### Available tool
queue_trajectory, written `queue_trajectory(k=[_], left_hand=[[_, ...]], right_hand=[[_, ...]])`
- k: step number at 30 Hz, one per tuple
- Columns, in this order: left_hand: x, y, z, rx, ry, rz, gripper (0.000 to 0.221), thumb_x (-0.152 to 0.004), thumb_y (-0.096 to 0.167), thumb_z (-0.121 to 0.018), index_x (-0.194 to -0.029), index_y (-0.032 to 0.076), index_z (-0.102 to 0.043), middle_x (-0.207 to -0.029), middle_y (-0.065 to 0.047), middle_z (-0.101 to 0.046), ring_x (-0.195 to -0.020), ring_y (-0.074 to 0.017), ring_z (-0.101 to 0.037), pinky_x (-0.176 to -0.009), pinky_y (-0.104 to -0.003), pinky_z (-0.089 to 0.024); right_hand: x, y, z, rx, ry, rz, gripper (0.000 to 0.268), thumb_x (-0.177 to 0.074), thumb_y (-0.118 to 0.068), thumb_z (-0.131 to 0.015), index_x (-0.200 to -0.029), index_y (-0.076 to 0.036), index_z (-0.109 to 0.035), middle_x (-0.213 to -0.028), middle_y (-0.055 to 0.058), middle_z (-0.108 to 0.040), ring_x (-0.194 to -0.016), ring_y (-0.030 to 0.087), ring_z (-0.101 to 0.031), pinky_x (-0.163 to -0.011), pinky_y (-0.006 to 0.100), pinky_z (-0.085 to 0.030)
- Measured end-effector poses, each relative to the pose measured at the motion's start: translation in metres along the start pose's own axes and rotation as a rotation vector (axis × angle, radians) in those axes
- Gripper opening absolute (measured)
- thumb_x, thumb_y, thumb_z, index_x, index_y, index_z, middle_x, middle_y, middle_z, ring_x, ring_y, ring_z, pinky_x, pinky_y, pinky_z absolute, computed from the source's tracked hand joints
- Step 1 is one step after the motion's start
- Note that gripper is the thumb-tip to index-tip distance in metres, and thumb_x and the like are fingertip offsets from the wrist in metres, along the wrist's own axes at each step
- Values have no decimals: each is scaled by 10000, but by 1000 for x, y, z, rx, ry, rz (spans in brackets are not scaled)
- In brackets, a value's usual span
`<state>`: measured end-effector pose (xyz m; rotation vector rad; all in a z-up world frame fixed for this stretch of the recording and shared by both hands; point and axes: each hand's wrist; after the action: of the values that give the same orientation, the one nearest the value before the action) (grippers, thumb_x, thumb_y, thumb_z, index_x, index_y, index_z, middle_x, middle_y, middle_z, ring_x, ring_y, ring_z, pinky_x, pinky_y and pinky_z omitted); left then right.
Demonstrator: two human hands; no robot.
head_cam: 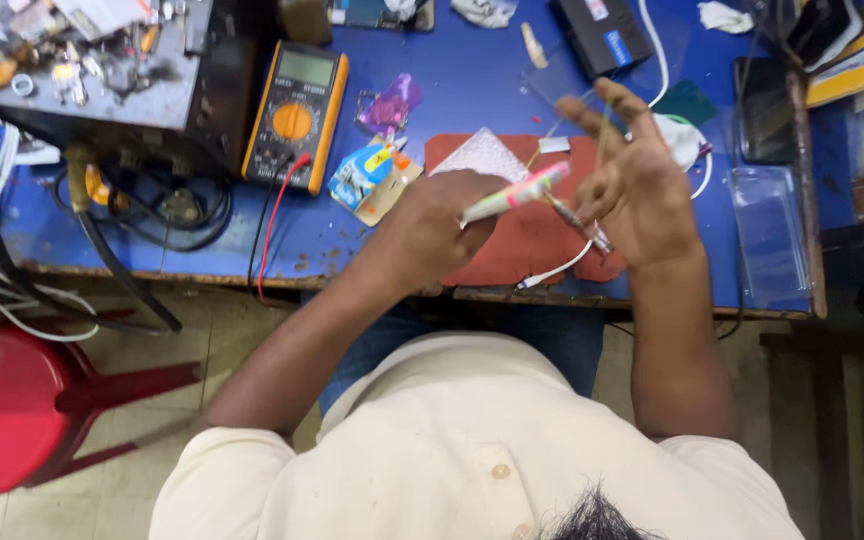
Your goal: The person secures a smartphone with a cracked screen using multiple rubber bands. They wrap pink, green, and yellow bands around the device to hold the screen in place, then connect a white charging cable to the phone.
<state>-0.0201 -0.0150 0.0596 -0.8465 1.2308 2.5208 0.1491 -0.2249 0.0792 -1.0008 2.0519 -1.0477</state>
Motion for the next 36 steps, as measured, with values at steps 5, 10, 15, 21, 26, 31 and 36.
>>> queue_trajectory(k=[5,10,15,21,26,31,36], left_hand=[[-10,-7,2,-230,-143,132,297,-795,175,-835,-951,-35,-695,-831,-236,-677,-801,-437,-660,-681,-506,-503],[-11,-28,7,502,-60,574,179,-865,110,-755,-1019,18,-759,-890,-125,-767,-780,-200,-719,-701,-340,-571],[5,-33,7,795,32,516,180,-897,109,-760,-1053,18,-757,-912,-53,-781,-801,-124,-735,-722,-302,-600],[1,-11,0,494,-4,164,217,-927,86,-750,-1131,14,-726,-998,-104,-782,-915,-202,-760,-822,-333,-619],[-7,1,7,3,-111,-77,329,-801,25,-754,-1127,20,-714,-1008,-185,-737,-947,-385,-704,-832,-453,-560],[-3,9,9,-315,-260,56,313,-717,117,-790,-983,-3,-679,-911,-190,-707,-919,-405,-683,-786,-501,-530],[-5,-10,-2,269,-209,569,187,-890,123,-743,-1041,16,-770,-823,-150,-761,-704,-200,-721,-652,-330,-562]], right_hand=[[33,13,-98,1248,-266,98,496,-842,-244,-836,-1276,-106,-641,-1190,103,-663,-764,233,-686,-622,337,-556],[35,36,-43,1240,80,146,85,-926,-158,-777,-947,-96,-722,-791,3,-623,-650,136,-561,-576,301,-454],[46,50,54,45,186,90,218,-1032,-211,-657,-840,-120,-609,-744,-15,-511,-638,109,-424,-583,262,-368],[28,44,31,-565,156,-87,272,-1097,-338,-583,-1134,-70,-554,-1255,135,-582,-832,240,-689,-558,285,-549],[16,-1,-21,-129,-149,-101,564,-1035,-358,-639,-1459,-19,-488,-1580,207,-502,-864,299,-760,-584,324,-630],[44,8,-94,1160,-322,2,470,-844,-215,-790,-1280,-93,-665,-1282,115,-634,-842,213,-712,-705,367,-597],[41,46,-48,1203,-49,25,154,-918,-175,-752,-1027,-71,-717,-922,55,-705,-807,157,-686,-712,326,-550]])
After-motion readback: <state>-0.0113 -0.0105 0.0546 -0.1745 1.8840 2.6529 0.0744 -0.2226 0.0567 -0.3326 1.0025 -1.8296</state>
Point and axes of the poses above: each hand's wrist, its own x-axis away from the middle knuckle, its own z-axis out of the back of the hand, y = z × x
